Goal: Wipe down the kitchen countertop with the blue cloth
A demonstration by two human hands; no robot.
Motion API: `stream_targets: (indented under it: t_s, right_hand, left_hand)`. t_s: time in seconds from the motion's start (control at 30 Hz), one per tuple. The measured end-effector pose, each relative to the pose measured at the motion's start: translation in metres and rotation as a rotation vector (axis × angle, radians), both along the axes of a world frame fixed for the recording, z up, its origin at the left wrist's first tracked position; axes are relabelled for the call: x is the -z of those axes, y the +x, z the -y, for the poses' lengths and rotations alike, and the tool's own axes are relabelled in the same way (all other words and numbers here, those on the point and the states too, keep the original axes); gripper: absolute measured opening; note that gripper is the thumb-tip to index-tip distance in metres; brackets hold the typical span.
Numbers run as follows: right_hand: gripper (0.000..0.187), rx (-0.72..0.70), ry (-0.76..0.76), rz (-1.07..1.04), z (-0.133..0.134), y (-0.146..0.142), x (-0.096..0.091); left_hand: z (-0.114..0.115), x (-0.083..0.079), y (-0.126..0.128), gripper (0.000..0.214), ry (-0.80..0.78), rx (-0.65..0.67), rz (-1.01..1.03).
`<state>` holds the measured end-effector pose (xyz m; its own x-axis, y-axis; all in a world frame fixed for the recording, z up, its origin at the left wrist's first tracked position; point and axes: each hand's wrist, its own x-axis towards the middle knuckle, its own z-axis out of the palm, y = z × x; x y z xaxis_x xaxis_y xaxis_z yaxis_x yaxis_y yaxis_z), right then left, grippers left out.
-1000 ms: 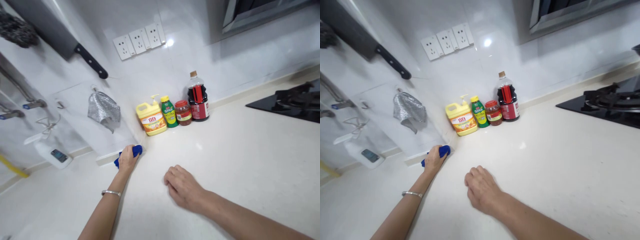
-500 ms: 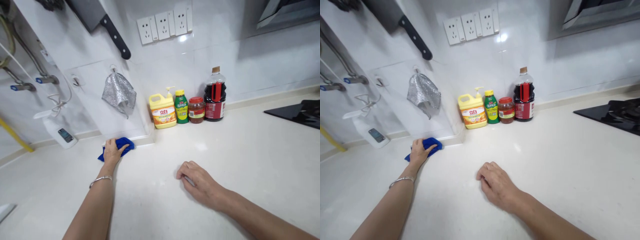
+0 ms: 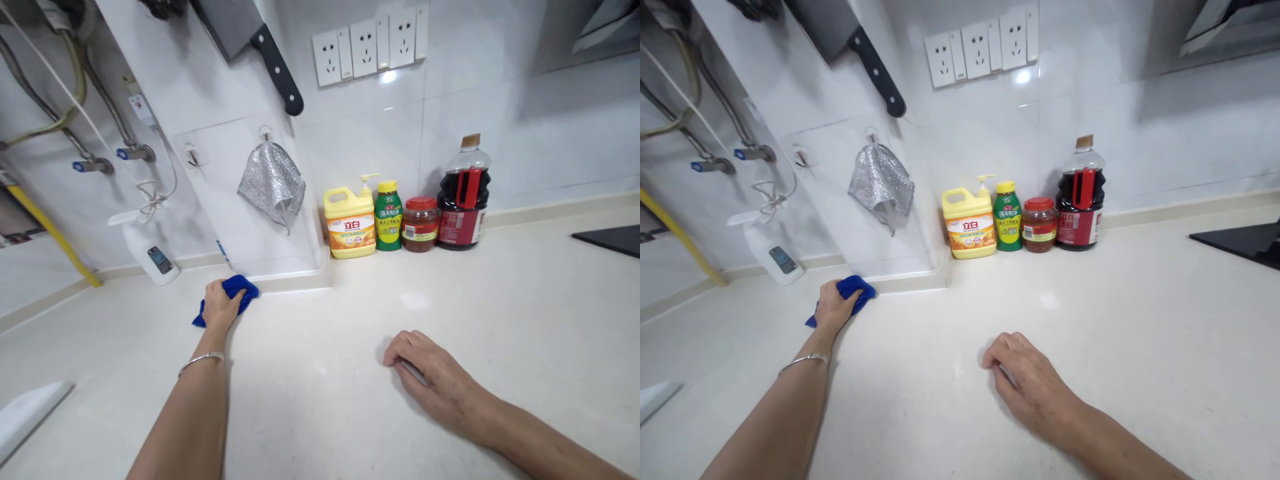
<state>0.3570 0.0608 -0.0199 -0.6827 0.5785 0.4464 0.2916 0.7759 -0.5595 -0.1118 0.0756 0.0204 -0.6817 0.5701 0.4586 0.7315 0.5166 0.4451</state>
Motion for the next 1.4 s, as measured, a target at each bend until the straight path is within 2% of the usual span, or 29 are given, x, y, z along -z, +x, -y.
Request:
stream_targets:
  t_s: [0.17, 0.3, 0.47, 0.6, 0.9, 1.13, 1.3, 1.4]
  right_hand:
    - [0.026, 0.011, 0.006, 0.010, -0.001, 0.000, 0.002]
    - [0.025, 0.018, -0.009, 0.016, -0.002, 0.000, 0.003]
    - [0.024, 0.030, -0.022, 0.020, -0.001, -0.002, 0.005]
    - [0.024, 0.039, 0.001, 0.011, 0.001, -0.004, 0.005]
    - [0.025, 0.062, 0.052, 0.031, 0.001, -0.006, 0.012]
    - [0.021, 0.099, 0.114, 0.025, 0.001, -0.012, 0.017]
    - [0.021, 0.096, 0.126, 0.056, 0.000, -0.015, 0.020]
    - [0.021, 0.100, 0.087, 0.057, -0.001, -0.014, 0.019]
  left_hand:
    - [-0.001, -0.003, 0.005, 0.054, 0.073, -0.133, 0.083]
    - [-0.006, -0.006, 0.010, 0.053, 0.189, -0.306, 0.131]
    - [-0.014, -0.009, 0.013, 0.057, 0.368, -0.420, 0.111]
    - [-0.023, -0.010, 0.022, 0.053, 0.378, -0.296, -0.026]
    - [-0.032, -0.015, 0.044, 0.047, 0.150, -0.159, -0.160]
    - [-0.031, -0.011, 0.070, 0.038, 0.009, -0.026, -0.314]
    - [-0.026, -0.007, 0.081, 0.041, 0.003, 0.158, -0.345]
    - [-0.026, -0.003, 0.098, 0.049, 0.010, 0.366, -0.343]
